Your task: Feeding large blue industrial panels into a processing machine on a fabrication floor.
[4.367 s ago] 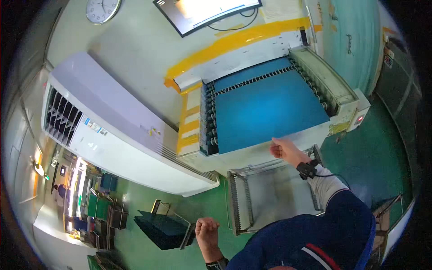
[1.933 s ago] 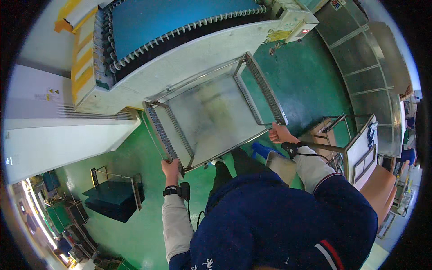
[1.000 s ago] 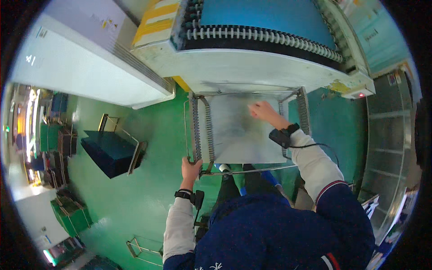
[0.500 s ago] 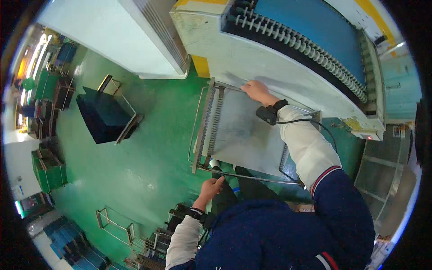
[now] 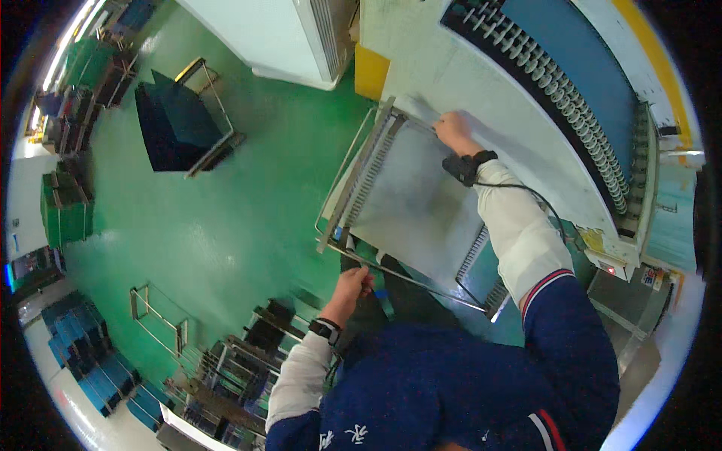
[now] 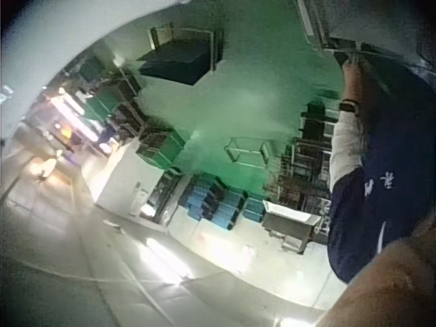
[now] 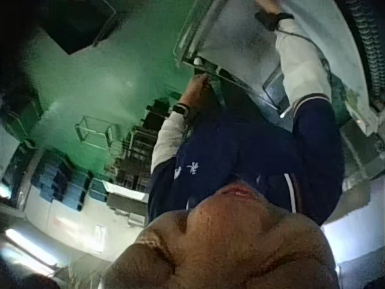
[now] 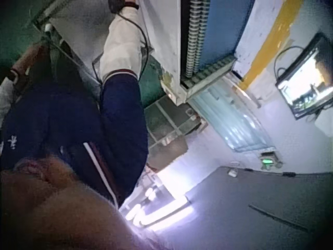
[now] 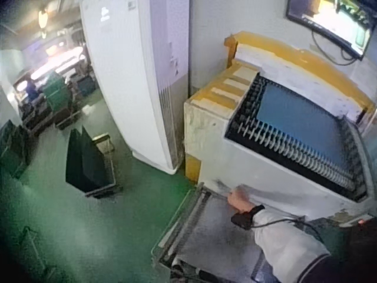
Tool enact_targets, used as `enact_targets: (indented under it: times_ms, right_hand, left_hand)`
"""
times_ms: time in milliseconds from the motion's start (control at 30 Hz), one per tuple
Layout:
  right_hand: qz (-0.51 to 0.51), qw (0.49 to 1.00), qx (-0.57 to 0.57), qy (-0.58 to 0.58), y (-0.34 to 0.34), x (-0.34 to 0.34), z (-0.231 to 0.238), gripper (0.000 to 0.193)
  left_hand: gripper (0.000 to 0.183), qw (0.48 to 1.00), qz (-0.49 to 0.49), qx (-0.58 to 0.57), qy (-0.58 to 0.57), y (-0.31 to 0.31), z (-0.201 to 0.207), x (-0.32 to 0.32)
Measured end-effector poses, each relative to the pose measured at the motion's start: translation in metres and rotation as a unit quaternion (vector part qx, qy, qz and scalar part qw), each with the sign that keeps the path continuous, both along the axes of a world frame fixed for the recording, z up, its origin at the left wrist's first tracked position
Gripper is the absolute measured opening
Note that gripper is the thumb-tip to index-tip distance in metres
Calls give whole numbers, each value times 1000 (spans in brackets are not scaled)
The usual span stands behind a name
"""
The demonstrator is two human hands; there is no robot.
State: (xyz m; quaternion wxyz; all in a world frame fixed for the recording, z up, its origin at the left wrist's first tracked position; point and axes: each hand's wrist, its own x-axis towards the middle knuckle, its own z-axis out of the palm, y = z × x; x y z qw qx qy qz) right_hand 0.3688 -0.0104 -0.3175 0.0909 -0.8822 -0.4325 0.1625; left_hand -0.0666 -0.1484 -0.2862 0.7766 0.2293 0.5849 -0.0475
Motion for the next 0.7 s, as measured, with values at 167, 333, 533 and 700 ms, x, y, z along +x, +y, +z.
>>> enact_targets:
  times_ms: [167,333,533,700]
  right_hand:
    - [54,998,13,1,-5,5,-1,28]
    - [35,998,27,44,-5,1,6,29]
    - [55,996,4,73,-3,2,13,31]
    - [95,990,51,92,-6,3,18,32]
  left_hand:
    - [29,991,119,-27,-52,-10,-9,-1]
    - [29,982,172,-49,-68,-15,-10,-1]
    - [29,972,204,-40,-108,-21,-18,-4]
    - [28,908,331,-156,-204,-31,-25,-3]
